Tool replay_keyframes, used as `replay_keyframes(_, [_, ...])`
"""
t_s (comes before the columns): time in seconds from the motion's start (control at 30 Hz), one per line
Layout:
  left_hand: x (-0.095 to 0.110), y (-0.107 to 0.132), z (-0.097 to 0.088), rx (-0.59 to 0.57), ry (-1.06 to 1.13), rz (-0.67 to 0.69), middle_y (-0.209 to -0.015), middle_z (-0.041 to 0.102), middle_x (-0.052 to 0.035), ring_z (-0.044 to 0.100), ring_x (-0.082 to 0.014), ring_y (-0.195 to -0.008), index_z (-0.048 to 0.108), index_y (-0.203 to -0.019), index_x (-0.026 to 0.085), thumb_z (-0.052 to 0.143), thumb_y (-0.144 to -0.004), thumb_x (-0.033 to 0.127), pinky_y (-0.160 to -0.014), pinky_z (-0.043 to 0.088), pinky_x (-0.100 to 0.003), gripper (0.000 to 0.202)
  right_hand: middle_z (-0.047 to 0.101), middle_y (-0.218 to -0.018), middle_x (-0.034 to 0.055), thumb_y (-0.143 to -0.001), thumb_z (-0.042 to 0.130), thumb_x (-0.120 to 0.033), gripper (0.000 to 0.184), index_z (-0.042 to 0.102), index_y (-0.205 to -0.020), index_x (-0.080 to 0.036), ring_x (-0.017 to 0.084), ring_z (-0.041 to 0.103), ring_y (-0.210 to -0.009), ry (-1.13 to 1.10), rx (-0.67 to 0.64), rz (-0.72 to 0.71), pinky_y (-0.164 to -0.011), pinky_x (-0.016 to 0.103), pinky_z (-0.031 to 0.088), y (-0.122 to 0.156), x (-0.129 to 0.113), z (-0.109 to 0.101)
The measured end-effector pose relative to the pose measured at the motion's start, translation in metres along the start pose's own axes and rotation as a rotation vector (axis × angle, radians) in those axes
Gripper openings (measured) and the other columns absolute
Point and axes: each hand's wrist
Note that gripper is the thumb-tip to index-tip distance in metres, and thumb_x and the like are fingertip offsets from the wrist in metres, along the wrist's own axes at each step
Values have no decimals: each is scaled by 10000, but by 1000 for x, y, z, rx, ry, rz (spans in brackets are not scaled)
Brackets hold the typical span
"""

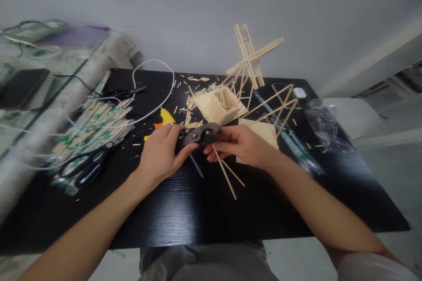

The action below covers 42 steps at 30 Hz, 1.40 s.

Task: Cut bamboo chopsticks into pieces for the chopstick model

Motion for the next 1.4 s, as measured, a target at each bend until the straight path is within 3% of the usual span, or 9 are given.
replay_keyframes(0.27, [0,-1,-1,31,88,-30,-1063,721,-160,662,-311,-931,667,-1179,143,411,-978,733,-807,503,-427,674,805,-917,54,-843,855,-252,208,772,-1003,-149,171,797,-811,20,18,-15,-838,344,684,1,-2,0])
replay_keyframes(0.33, [1,-2,-1,27,261,-131,-910,706,-106,647,-253,-821,682,-1094,154,438,-988,698,-729,485,-367,605,805,-928,59,-856,843,-255,221,766,-1034,-148,175,797,-833,33,30,-28,-856,354,680,1,-1,1])
replay_keyframes(0.43, [6,-4,-1,-17,725,-343,-645,541,1,509,-146,-569,694,-976,157,468,-982,685,-533,390,-279,574,806,-936,64,-886,814,-246,227,738,-1075,-147,166,792,-813,53,53,-36,-826,338,676,0,3,5])
replay_keyframes(0.5, [11,-5,-1,-72,1006,-462,-583,452,46,415,-99,-484,711,-952,150,625,-908,670,-458,329,-243,530,807,-936,58,-899,796,-229,207,690,-1063,-160,157,785,-778,52,72,-36,-768,313,673,-1,8,10])
replay_keyframes(0.6, [17,-5,-1,-120,1181,-548,-569,486,56,425,-68,-463,760,-954,148,842,-776,533,-441,339,-208,432,806,-930,50,-923,765,-204,175,618,-1016,-180,148,775,-753,62,99,-20,-722,291,662,-3,14,17])
replay_keyframes(0.8, [18,-5,0,-114,1212,-562,-585,579,34,466,-53,-465,800,-879,161,896,-736,403,-436,364,-182,297,797,-922,44,-950,709,-153,128,590,-986,-184,136,772,-750,82,84,12,-721,273,660,-6,21,21])
replay_keyframes(1.07, [15,-3,3,-102,1146,-554,-602,604,38,502,-69,-488,773,-847,162,920,-693,386,-458,404,-194,309,799,-936,38,-934,735,-175,157,583,-969,-192,132,776,-750,76,102,1,-720,265,662,-6,24,22])
replay_keyframes(1.4, [15,-1,6,-163,1068,-430,-653,577,36,470,-74,-535,698,-877,167,776,-866,469,-496,387,-206,312,799,-926,38,-913,756,-179,189,599,-1017,-196,144,781,-743,51,170,-21,-717,285,679,-10,28,20])
Point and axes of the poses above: each hand's wrist, its own y-axis away from the middle knuckle, its own z-axis out of the palm, x = y × z
